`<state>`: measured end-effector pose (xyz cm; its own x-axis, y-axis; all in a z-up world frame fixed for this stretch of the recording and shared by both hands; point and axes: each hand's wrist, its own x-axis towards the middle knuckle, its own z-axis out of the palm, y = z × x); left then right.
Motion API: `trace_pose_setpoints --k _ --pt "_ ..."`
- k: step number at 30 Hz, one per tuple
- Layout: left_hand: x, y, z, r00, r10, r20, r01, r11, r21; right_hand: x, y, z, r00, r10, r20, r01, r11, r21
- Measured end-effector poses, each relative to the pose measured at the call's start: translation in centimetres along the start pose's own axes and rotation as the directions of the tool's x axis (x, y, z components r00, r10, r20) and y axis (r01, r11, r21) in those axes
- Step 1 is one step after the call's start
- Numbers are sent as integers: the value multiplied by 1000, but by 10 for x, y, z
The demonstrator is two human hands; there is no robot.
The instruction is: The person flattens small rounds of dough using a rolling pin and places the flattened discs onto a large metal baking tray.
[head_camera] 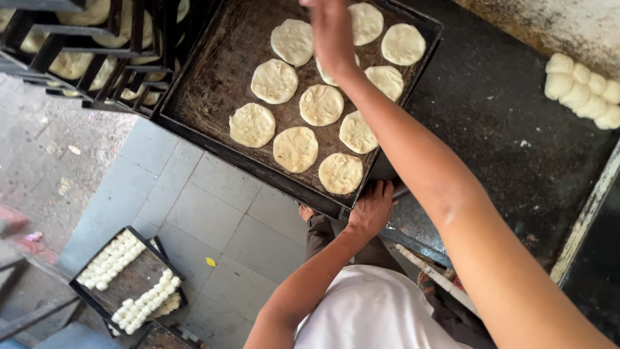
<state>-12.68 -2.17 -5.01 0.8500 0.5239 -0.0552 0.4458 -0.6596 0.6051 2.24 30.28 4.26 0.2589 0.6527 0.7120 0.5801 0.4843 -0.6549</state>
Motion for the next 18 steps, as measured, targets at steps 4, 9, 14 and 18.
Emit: trace_pose_setpoints --k 4,9,14,18 --pt "1 0 -11 1000 27 -7 -27 999 22 -41 -45 -19 963 241 122 -217 960 -178" --pt "2 14 -25 999 -23 34 23 1000 -18 -122 -92 -143 903 418 -97 -413 908 73" --pt "15 25 -30 994 -70 79 59 989 135 -201 -98 -316 568 749 -341 -786 617 47" --pt "10 38 -32 999 -50 -9 51 980 191 -252 -47 -422 642 651 -404 -764 503 -404"
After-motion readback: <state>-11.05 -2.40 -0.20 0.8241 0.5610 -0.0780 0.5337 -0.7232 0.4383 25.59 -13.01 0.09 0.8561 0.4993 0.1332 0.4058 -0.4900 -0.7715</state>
